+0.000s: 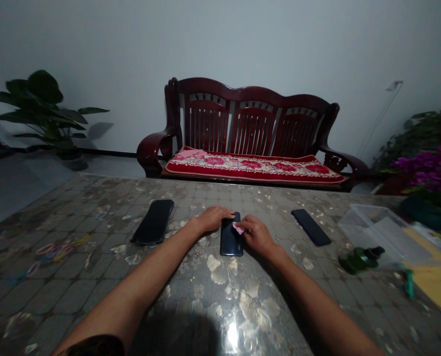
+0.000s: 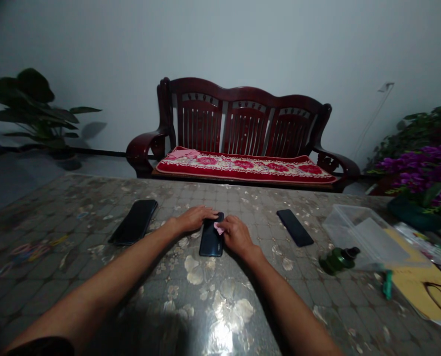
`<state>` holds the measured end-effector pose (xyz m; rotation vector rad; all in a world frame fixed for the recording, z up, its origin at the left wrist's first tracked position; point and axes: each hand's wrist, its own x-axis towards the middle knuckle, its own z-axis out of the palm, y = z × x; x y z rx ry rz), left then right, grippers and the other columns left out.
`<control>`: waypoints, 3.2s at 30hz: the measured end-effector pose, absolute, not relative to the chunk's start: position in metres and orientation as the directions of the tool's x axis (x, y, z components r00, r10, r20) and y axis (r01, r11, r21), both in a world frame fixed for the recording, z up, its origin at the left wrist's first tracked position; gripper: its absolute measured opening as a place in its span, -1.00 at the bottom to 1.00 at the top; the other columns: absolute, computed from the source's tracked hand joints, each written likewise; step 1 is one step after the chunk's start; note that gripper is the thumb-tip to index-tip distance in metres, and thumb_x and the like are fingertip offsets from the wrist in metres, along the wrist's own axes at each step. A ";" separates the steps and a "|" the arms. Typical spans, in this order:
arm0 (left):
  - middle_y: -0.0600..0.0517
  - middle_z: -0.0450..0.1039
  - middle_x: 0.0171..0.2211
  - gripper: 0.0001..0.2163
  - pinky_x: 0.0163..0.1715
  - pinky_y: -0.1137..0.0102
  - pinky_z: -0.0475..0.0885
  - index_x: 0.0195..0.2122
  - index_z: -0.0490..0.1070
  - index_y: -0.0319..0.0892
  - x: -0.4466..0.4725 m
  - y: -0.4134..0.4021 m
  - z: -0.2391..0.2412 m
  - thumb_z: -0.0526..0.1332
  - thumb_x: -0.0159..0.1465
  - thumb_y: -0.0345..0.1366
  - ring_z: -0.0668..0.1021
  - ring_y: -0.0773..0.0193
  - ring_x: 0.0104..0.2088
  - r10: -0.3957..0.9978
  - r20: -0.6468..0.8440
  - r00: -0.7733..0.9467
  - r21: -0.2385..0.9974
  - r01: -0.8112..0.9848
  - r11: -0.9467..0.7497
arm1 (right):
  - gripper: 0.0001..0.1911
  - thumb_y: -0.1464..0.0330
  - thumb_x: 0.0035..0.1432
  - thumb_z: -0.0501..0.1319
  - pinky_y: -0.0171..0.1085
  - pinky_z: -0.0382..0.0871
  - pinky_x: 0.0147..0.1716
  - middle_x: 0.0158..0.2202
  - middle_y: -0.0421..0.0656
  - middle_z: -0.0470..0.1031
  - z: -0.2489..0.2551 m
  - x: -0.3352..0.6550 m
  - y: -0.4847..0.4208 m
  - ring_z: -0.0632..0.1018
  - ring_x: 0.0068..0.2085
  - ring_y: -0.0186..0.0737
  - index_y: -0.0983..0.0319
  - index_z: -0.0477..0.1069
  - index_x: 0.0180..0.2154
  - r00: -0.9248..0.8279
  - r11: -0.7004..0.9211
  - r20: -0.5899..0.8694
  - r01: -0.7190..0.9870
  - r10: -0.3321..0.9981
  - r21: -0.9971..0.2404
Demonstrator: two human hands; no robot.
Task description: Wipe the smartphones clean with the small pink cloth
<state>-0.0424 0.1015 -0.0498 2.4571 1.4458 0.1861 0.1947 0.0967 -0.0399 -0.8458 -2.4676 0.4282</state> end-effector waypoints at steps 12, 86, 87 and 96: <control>0.12 0.28 0.32 -0.43 0.35 0.08 0.12 0.24 0.37 0.05 -0.042 0.098 -0.054 0.05 0.27 -0.60 0.35 0.16 0.32 0.882 -0.010 0.471 0.266 0.851 -0.452 | -0.79 0.51 0.22 0.20 -0.29 0.22 -0.28 -0.36 -0.14 0.46 -0.038 0.204 0.068 0.45 -0.27 -0.20 0.19 0.60 -0.32 -0.805 0.859 0.326 0.398 0.495 -0.322; -0.14 0.44 0.20 -0.51 0.18 0.09 0.34 0.16 0.46 -0.12 -0.043 0.017 -0.029 0.41 0.20 -0.18 0.48 -0.07 0.17 0.977 0.064 0.205 0.300 0.929 -0.215 | -0.63 0.60 0.16 0.14 -0.30 0.29 -0.20 -0.27 -0.09 0.52 -0.040 0.223 0.080 0.50 -0.19 -0.18 0.17 0.63 -0.16 -0.527 0.598 0.282 0.703 0.802 -0.386; -0.14 0.44 0.20 -0.52 0.17 0.10 0.35 0.15 0.47 -0.12 -0.042 0.016 -0.030 0.41 0.20 -0.18 0.49 -0.07 0.16 0.976 0.067 0.207 0.296 0.930 -0.217 | -0.62 0.61 0.16 0.13 -0.30 0.29 -0.19 -0.27 -0.09 0.52 -0.040 0.222 0.082 0.50 -0.18 -0.18 0.17 0.63 -0.15 -0.519 0.589 0.277 0.709 0.808 -0.389; -0.17 0.42 0.22 -0.53 0.19 0.15 0.35 0.13 0.46 -0.19 -0.041 0.015 -0.039 0.42 0.20 -0.26 0.49 -0.03 0.17 0.971 0.091 0.220 0.316 0.918 -0.238 | -0.72 0.54 0.21 0.15 -0.28 0.28 -0.25 -0.31 -0.10 0.48 -0.045 0.227 0.054 0.47 -0.23 -0.17 0.18 0.62 -0.23 -0.594 0.673 0.318 0.637 0.739 -0.375</control>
